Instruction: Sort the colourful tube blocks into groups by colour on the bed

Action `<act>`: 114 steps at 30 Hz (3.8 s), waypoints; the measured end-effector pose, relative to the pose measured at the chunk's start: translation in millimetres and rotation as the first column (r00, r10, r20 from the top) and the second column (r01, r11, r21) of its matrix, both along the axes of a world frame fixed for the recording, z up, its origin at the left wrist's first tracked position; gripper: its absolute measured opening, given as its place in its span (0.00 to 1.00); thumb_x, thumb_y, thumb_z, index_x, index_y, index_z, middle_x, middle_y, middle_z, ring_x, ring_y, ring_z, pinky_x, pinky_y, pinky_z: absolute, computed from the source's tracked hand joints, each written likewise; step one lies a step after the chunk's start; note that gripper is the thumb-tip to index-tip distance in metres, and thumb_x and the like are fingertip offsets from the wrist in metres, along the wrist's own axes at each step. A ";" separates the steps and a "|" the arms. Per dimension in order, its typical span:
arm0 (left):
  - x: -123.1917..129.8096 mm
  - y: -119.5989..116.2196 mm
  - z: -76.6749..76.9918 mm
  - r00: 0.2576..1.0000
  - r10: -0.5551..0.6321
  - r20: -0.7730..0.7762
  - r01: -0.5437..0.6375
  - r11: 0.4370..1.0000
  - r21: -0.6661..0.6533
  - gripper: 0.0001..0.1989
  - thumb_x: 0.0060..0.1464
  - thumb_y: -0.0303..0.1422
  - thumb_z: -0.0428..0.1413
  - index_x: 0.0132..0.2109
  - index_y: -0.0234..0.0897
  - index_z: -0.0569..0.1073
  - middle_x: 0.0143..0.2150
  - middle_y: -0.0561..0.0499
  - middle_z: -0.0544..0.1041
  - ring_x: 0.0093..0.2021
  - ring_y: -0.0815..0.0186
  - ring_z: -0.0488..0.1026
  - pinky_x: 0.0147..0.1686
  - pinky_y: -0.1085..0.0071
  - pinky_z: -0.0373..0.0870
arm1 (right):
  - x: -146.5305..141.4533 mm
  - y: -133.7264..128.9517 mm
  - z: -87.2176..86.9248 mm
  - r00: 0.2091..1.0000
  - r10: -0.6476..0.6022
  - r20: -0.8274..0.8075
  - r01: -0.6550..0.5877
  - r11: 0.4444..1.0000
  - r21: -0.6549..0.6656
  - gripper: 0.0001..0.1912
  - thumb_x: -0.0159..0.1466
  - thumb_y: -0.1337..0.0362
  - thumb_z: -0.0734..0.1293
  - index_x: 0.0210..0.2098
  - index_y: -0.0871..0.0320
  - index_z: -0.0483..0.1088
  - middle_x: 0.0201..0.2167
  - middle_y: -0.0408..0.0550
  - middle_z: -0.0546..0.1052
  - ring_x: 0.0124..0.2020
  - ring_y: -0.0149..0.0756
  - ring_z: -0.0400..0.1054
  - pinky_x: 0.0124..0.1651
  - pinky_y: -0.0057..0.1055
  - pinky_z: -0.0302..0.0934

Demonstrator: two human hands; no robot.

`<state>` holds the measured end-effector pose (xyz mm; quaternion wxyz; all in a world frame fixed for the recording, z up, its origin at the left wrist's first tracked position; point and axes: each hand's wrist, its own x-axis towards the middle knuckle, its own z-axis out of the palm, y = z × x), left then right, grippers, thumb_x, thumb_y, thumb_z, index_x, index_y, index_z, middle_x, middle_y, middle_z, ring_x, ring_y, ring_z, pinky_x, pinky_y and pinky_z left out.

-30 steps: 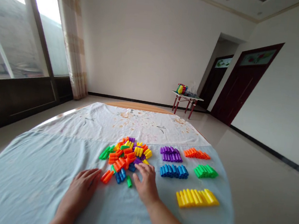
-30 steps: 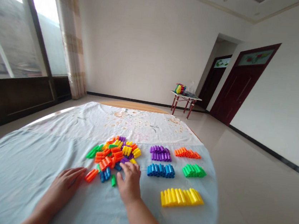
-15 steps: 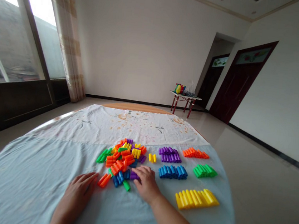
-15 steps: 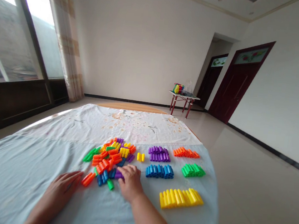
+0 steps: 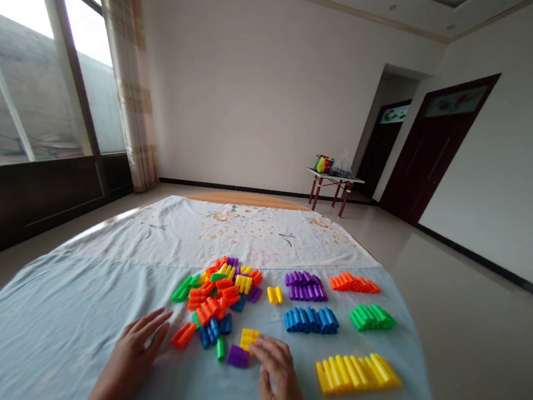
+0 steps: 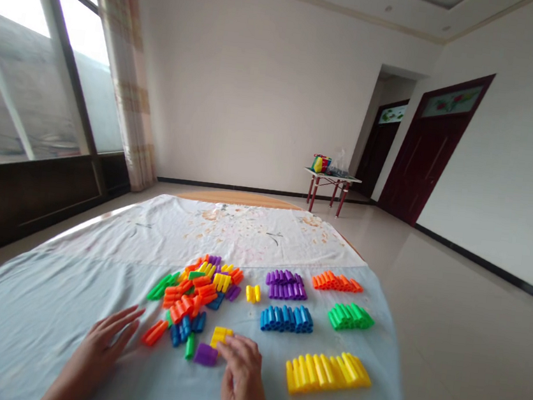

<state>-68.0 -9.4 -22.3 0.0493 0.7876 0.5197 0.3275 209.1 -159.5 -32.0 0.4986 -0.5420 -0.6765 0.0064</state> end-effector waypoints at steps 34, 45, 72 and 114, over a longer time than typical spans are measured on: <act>86.2 -53.9 34.8 0.949 -0.168 -0.268 0.091 0.956 -0.279 0.23 0.53 0.46 0.46 0.56 0.55 0.65 0.60 0.55 0.66 0.63 0.54 0.54 0.58 0.50 0.53 | -0.7 5.3 -3.1 0.994 -0.010 -0.109 0.006 0.999 -0.042 0.24 0.59 0.77 0.55 0.50 0.53 0.68 0.44 0.51 0.73 0.49 0.38 0.66 0.51 0.40 0.65; 32.4 -66.7 22.8 0.975 0.065 0.213 -0.040 0.992 -0.117 0.23 0.51 0.48 0.49 0.51 0.43 0.71 0.51 0.47 0.73 0.51 0.60 0.70 0.51 0.60 0.67 | 3.4 -2.9 8.1 0.991 0.044 -0.123 -0.047 0.999 -0.021 0.24 0.60 0.78 0.54 0.49 0.54 0.68 0.42 0.51 0.73 0.47 0.37 0.65 0.51 0.40 0.64; 27.8 10.1 33.5 0.972 -0.230 -0.047 0.211 0.943 -0.258 0.18 0.42 0.54 0.53 0.32 0.50 0.78 0.36 0.54 0.81 0.37 0.61 0.77 0.38 0.71 0.73 | 19.4 -36.0 -3.7 0.993 0.100 -0.055 -0.105 0.988 -0.109 0.27 0.52 0.82 0.56 0.47 0.56 0.70 0.33 0.47 0.76 0.38 0.36 0.67 0.44 0.31 0.65; 148.0 -53.6 60.7 0.797 -0.569 -0.205 0.504 0.812 -0.296 0.29 0.46 0.38 0.56 0.57 0.52 0.64 0.47 0.49 0.76 0.50 0.55 0.66 0.55 0.53 0.53 | 17.9 -44.4 15.2 0.989 0.066 -0.129 -0.092 0.974 -0.205 0.26 0.53 0.82 0.57 0.45 0.54 0.71 0.34 0.48 0.74 0.39 0.36 0.66 0.43 0.32 0.64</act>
